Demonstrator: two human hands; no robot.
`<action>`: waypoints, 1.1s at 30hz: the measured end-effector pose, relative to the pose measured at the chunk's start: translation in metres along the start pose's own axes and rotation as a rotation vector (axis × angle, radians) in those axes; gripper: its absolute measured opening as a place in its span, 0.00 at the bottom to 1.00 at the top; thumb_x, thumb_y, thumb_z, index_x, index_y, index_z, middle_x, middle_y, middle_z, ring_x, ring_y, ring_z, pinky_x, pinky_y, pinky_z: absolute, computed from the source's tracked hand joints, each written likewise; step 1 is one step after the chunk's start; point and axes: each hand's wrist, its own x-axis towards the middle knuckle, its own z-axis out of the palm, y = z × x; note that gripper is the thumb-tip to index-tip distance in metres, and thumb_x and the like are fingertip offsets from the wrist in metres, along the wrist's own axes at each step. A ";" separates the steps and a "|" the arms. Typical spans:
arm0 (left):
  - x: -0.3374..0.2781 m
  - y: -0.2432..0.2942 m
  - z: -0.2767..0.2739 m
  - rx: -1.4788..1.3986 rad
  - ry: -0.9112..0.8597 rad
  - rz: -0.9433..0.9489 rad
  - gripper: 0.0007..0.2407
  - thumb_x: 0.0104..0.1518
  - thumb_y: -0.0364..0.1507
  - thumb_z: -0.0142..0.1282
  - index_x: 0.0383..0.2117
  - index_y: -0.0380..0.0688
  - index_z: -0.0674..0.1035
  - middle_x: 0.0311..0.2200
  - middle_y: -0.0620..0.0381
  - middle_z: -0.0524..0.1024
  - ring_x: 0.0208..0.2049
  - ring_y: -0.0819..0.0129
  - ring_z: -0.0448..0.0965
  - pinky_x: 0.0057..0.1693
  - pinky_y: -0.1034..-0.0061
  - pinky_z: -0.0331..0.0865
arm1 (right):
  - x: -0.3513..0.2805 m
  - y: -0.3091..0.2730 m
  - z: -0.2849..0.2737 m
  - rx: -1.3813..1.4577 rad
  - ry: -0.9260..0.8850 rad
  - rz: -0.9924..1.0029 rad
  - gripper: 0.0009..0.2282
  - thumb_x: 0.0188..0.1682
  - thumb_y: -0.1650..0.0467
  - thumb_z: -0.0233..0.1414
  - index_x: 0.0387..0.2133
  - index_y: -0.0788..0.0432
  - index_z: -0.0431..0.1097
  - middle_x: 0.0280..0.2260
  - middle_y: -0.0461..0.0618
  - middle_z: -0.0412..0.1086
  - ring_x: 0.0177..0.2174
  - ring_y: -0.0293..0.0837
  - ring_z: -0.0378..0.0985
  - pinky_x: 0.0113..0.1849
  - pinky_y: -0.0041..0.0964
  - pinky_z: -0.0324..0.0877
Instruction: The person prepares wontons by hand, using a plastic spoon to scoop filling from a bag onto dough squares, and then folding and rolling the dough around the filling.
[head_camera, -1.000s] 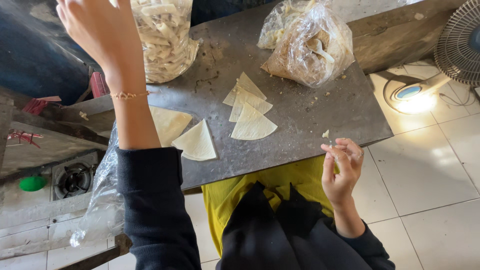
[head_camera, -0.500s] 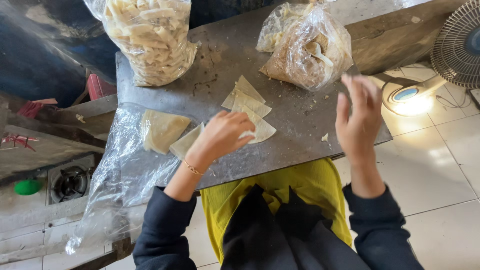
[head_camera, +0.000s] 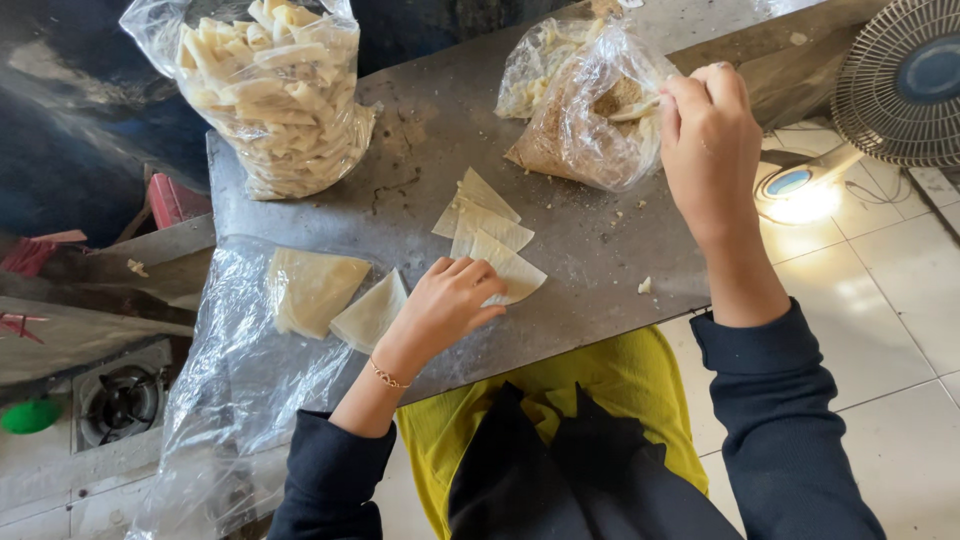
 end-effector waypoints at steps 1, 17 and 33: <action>0.000 0.000 0.000 0.013 0.004 0.006 0.09 0.52 0.33 0.64 0.36 0.48 0.79 0.38 0.59 0.75 0.43 0.64 0.76 0.49 0.68 0.67 | 0.001 0.002 0.000 -0.008 0.037 -0.047 0.02 0.55 0.78 0.56 0.39 0.65 0.75 0.38 0.54 0.69 0.43 0.52 0.75 0.41 0.43 0.73; -0.004 0.002 0.008 0.119 0.112 0.109 0.05 0.54 0.27 0.61 0.33 0.44 0.79 0.34 0.58 0.75 0.40 0.64 0.77 0.50 0.69 0.70 | -0.016 -0.006 0.033 0.000 -0.044 -0.115 0.07 0.49 0.82 0.55 0.39 0.65 0.74 0.39 0.57 0.72 0.44 0.55 0.76 0.42 0.43 0.75; -0.042 0.070 0.005 -0.014 0.212 -0.016 0.09 0.55 0.28 0.64 0.39 0.44 0.79 0.41 0.58 0.76 0.45 0.61 0.76 0.55 0.65 0.69 | -0.074 -0.022 -0.022 0.208 0.297 -0.058 0.08 0.54 0.84 0.62 0.44 0.69 0.75 0.42 0.59 0.75 0.42 0.54 0.79 0.44 0.42 0.75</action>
